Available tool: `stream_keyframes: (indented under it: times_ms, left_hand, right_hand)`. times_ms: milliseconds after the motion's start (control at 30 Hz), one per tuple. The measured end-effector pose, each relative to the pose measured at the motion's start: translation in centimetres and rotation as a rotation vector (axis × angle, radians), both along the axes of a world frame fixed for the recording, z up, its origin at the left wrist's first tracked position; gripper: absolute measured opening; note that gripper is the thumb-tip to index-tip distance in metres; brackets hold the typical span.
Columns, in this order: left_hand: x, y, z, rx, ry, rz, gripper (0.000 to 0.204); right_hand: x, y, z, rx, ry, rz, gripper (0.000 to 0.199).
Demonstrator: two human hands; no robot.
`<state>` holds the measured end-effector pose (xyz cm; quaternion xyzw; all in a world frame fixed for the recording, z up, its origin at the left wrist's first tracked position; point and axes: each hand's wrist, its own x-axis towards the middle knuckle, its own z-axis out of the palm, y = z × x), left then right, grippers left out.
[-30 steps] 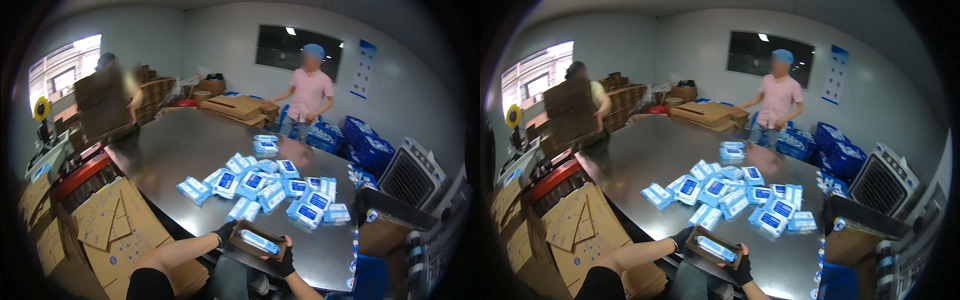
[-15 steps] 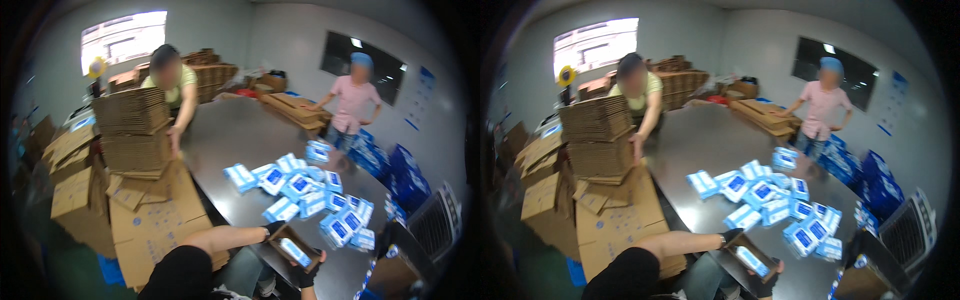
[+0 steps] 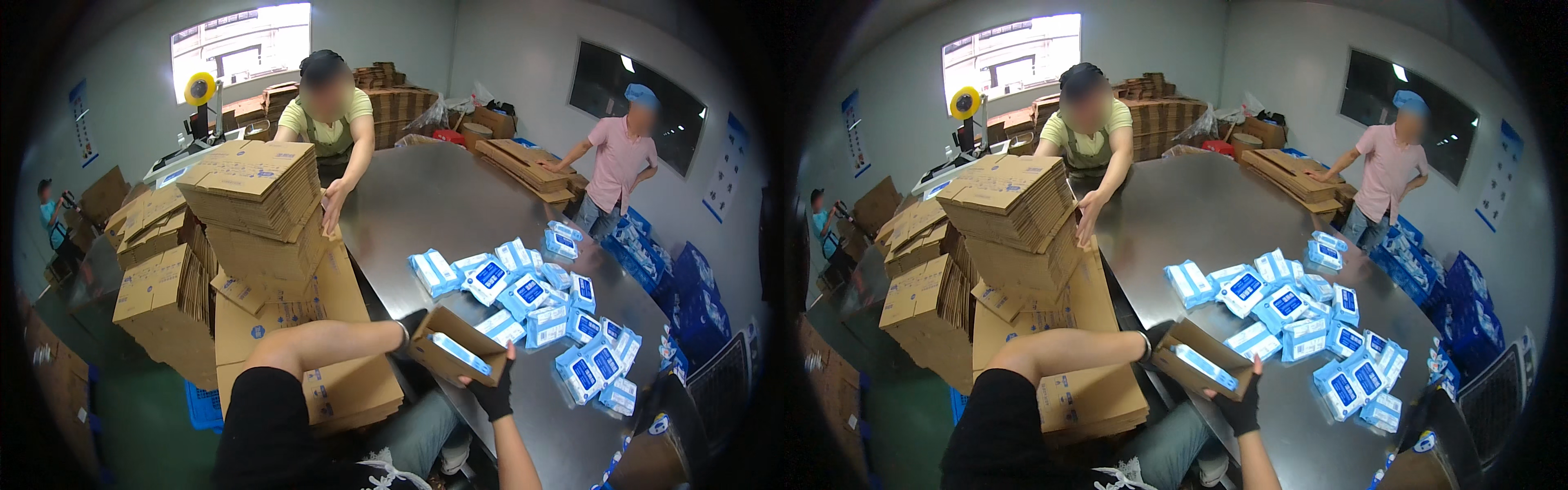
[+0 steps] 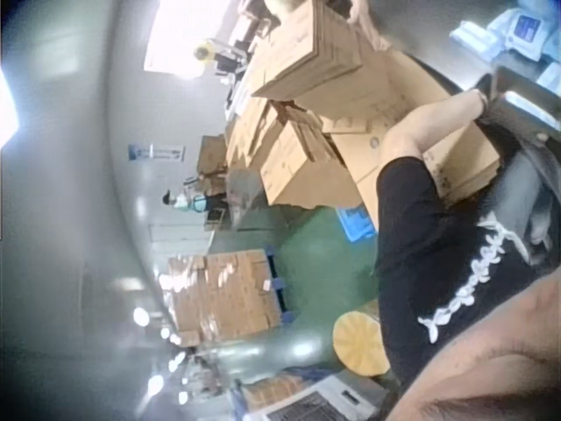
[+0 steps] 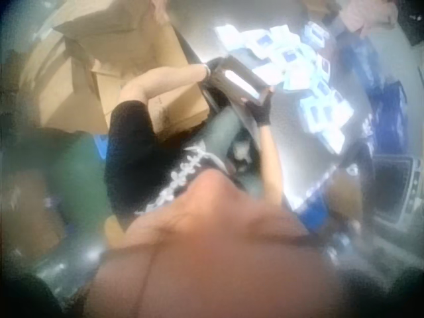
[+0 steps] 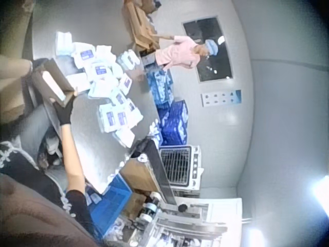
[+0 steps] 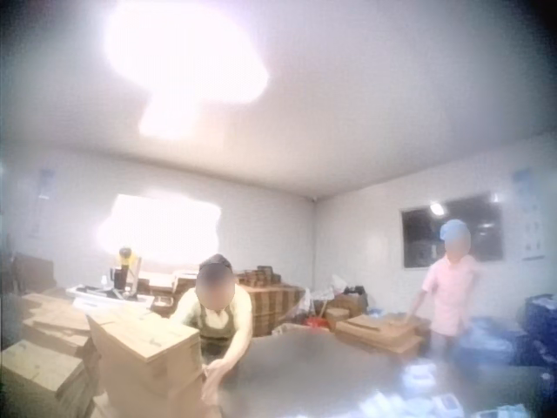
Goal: The person folds small cardboard boxes by hand, inserts blue packs of wipes into them, and places the filled boxes onto a large stack.
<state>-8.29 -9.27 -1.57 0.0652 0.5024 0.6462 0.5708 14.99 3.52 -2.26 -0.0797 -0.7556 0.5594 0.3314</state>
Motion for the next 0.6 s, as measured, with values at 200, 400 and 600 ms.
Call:
stream_keyframes:
  times_ms: [200, 400, 600]
  left_hand:
    - [-10.0, -3.7, 2.0, -0.183, 0.242, 0.319, 0.041]
    - [-6.3, -1.9, 0.2, -0.308, 0.08, 0.457, 0.04]
    - [-7.0, -1.9, 0.7, -0.208, 0.0, 0.163, 0.036]
  right_hand:
    - [-11.0, -1.0, 0.5, -0.133, -0.022, 0.043, 0.098]
    - [-17.2, 1.9, 0.9, 0.143, -0.155, -0.216, 0.054]
    - [-20.3, 5.6, 0.5, 0.288, -0.085, -0.22, 0.045]
